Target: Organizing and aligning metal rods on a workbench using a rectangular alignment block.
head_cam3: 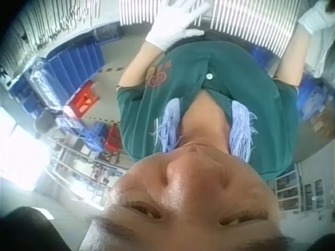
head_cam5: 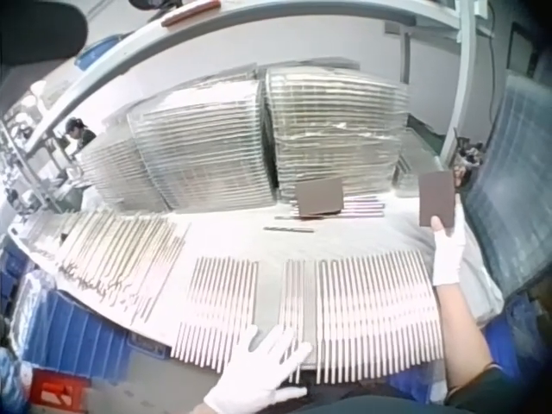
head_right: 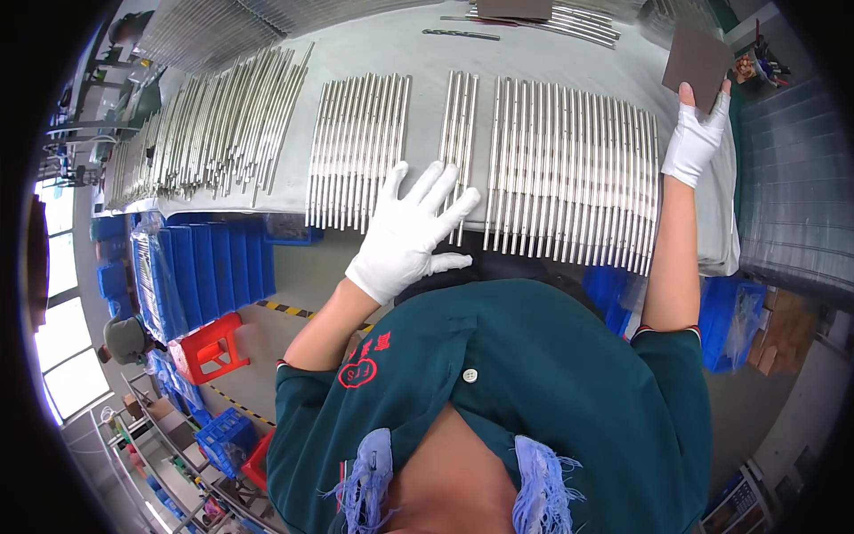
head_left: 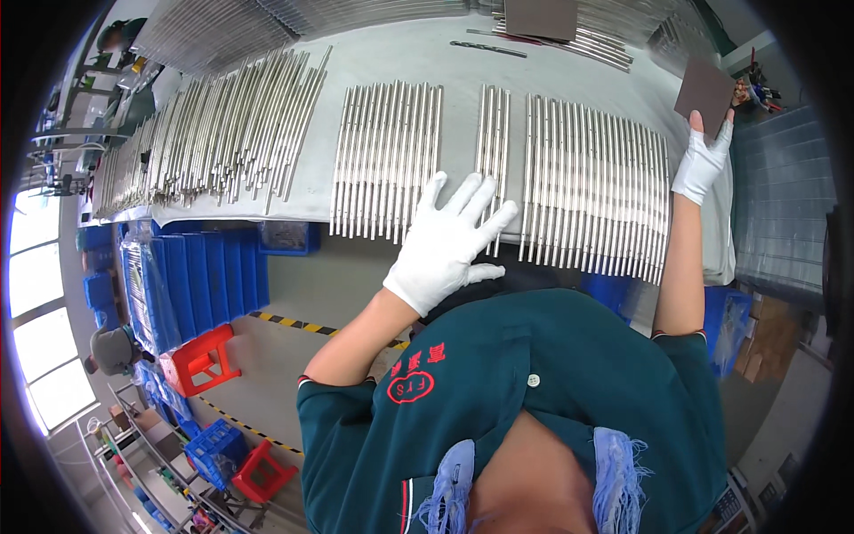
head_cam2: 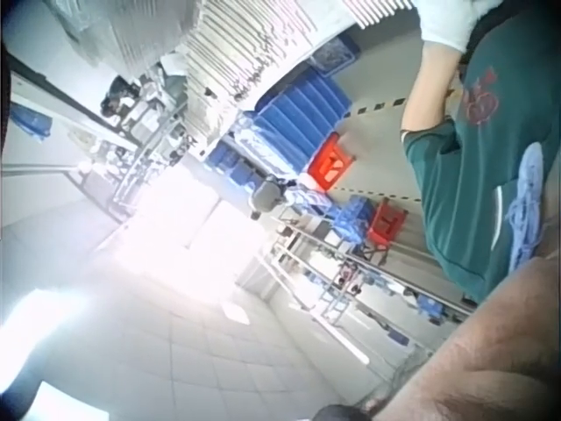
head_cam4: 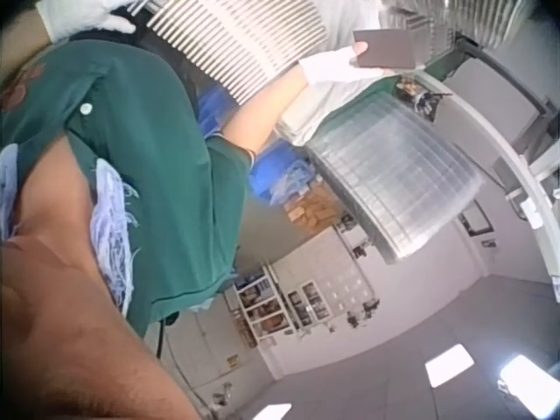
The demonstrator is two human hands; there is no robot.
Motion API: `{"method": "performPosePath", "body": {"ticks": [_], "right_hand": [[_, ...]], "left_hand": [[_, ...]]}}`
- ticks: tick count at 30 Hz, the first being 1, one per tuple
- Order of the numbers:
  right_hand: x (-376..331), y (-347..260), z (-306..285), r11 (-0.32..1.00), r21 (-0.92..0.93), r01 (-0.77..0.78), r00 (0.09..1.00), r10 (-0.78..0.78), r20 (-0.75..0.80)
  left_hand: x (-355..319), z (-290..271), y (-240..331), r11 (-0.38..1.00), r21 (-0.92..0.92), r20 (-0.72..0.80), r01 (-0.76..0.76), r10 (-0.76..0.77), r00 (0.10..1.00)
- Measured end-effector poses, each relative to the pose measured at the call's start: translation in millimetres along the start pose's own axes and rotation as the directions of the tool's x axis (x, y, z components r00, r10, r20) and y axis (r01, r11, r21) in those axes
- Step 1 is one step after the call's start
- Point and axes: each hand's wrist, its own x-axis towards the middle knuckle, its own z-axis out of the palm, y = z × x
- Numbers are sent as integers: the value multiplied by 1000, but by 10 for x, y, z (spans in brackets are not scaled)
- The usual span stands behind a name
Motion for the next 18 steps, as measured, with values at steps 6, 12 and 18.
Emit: {"method": "performPosePath", "body": {"ticks": [6, 12, 18], "right_hand": [[11, -1, 2, 1000, 1, 5, 1000, -5, 11], [11, -21, 9, 998, 55, -29, 1000, 28, 11], [-22, -37, 40, 989, 134, -57, 998, 56, 11]], "left_hand": [[-179, -79, -96, 992, 87, 2, 91, -91, 996], [-56, -39, -13, 999, 25, 13, 23, -23, 1000], [139, 93, 129, 995, -44, 25, -88, 90, 996]]}}
